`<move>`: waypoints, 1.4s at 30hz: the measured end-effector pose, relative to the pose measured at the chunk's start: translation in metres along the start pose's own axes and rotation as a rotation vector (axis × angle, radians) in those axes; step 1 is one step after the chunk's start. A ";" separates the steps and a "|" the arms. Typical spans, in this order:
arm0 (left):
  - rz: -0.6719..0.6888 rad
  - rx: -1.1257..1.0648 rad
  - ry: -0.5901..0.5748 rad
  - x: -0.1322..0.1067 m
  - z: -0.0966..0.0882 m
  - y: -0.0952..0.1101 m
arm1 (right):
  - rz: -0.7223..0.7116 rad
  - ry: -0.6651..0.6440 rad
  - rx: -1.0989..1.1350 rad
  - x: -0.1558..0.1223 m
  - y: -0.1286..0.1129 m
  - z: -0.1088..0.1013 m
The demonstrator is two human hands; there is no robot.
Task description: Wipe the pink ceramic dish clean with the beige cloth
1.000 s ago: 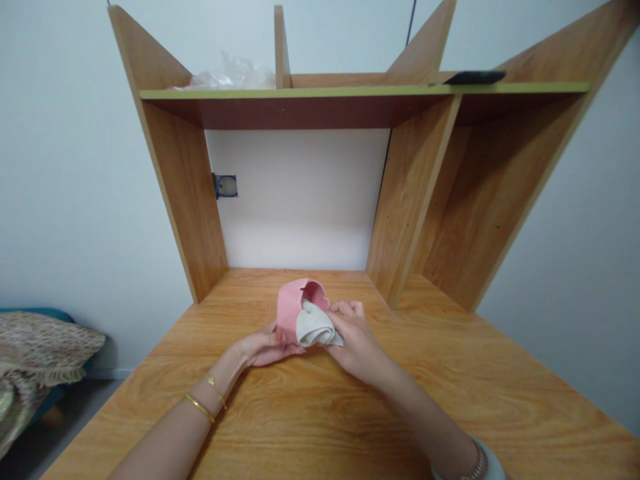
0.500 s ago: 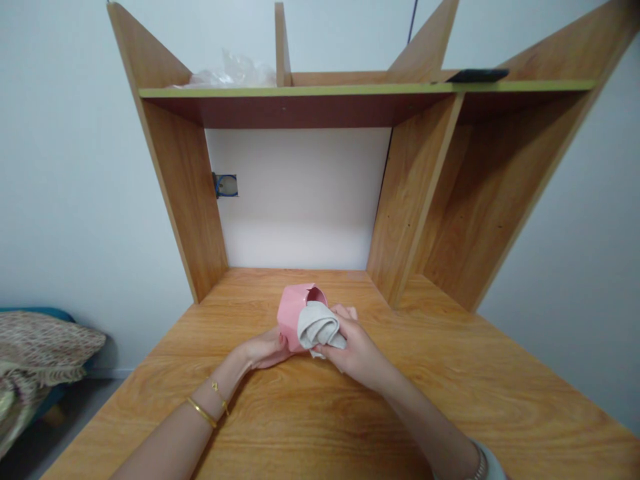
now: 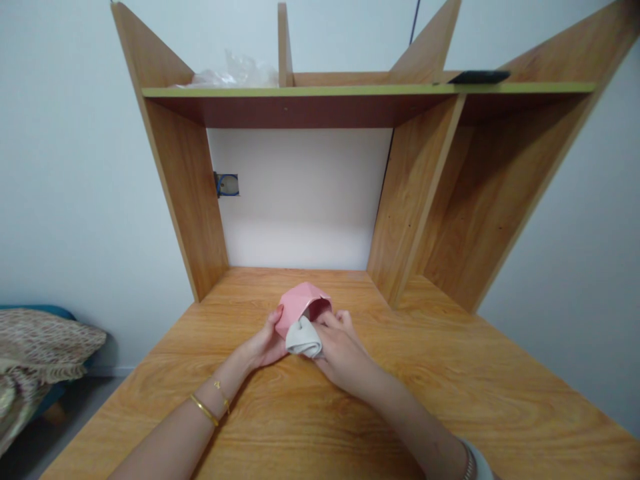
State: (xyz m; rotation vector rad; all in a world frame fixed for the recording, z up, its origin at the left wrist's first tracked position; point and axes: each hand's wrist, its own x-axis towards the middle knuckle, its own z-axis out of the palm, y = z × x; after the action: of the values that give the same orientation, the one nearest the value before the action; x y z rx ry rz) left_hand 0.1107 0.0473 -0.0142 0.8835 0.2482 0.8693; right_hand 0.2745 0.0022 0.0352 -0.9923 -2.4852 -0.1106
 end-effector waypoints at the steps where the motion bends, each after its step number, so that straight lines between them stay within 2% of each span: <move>1: 0.004 -0.020 0.027 0.000 0.002 0.001 | -0.015 -0.015 -0.061 0.001 0.001 0.000; 5: 0.013 -0.087 0.098 0.001 0.008 0.005 | -0.034 -0.029 -0.241 0.002 0.004 0.001; 13: -0.047 -0.084 0.054 -0.001 0.009 0.011 | -0.002 0.015 -0.292 0.002 0.002 0.006; 19: -0.033 -0.064 -0.054 0.000 0.011 0.010 | 0.028 -0.002 -0.089 0.000 0.002 -0.001; 25: -0.031 0.013 -0.165 -0.002 -0.002 0.012 | 0.130 0.178 0.110 -0.003 0.008 -0.001; 31: 0.022 0.216 -0.117 0.002 -0.013 0.003 | 0.434 0.409 0.417 -0.001 0.018 0.007; 36: 0.105 0.275 -0.161 0.009 -0.009 -0.008 | 0.451 0.371 0.785 0.001 0.017 0.010; 39: 0.123 0.237 -0.177 0.008 -0.005 -0.007 | 0.435 0.361 0.794 0.002 0.014 0.010; 42: 0.114 0.178 -0.141 0.007 -0.001 -0.003 | 0.444 0.361 0.626 0.004 0.011 0.009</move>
State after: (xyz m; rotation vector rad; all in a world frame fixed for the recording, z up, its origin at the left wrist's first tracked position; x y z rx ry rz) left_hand 0.1162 0.0520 -0.0164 1.1289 0.1549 0.8949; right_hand 0.2760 0.0152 0.0281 -1.0868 -1.7461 0.5450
